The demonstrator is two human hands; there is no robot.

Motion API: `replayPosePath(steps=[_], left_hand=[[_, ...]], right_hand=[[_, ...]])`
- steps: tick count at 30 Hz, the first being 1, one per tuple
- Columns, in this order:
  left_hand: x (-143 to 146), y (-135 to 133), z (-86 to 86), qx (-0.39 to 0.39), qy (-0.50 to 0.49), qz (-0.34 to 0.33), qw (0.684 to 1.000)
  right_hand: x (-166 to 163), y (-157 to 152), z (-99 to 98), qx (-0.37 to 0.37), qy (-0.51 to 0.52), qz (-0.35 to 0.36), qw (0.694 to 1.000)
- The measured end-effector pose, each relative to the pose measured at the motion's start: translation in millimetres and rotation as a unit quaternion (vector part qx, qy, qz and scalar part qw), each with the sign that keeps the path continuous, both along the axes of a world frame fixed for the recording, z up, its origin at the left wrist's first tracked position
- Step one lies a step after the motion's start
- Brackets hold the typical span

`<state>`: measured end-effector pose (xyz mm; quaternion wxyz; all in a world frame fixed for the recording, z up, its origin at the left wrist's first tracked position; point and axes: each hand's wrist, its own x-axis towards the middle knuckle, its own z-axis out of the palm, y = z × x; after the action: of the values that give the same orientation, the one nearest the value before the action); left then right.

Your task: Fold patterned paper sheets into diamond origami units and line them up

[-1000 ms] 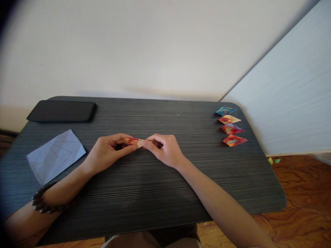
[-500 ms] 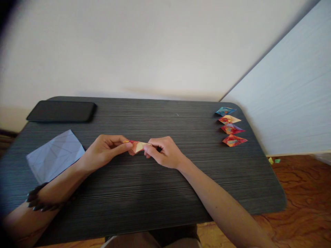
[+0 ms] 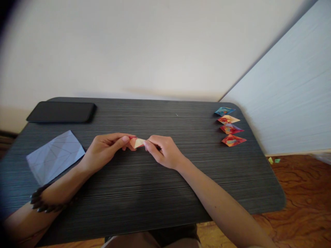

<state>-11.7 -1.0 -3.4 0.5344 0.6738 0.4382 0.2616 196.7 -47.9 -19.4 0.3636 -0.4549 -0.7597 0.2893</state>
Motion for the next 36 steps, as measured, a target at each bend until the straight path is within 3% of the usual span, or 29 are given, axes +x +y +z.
replayPosePath(steps=[6,14,18,25,36], left_hand=[[7,0,-1.0,-0.042,0.000,0.069,0.997],[8,-4,1.5,-0.052,-0.028,0.052,0.997],[7,-5,2.2,-0.048,-0.039,0.040,0.997],[3,-6,-3.3,-0.039,-0.032,0.002,0.999],[4,-9,-2.3,0.071,0.042,0.011,0.997]], right_hand=[[-5,-4,-4.8,0.159,-0.149,-0.062,0.974],[-13,-7,-3.4,0.211,-0.234,-0.020,0.949],[-13,-6,-2.8,0.176,-0.211,0.002,0.961],[-12,-4,0.3,0.028,-0.096,-0.021,0.995],[-12,-3,-3.2,-0.006,-0.097,-0.055,0.994]])
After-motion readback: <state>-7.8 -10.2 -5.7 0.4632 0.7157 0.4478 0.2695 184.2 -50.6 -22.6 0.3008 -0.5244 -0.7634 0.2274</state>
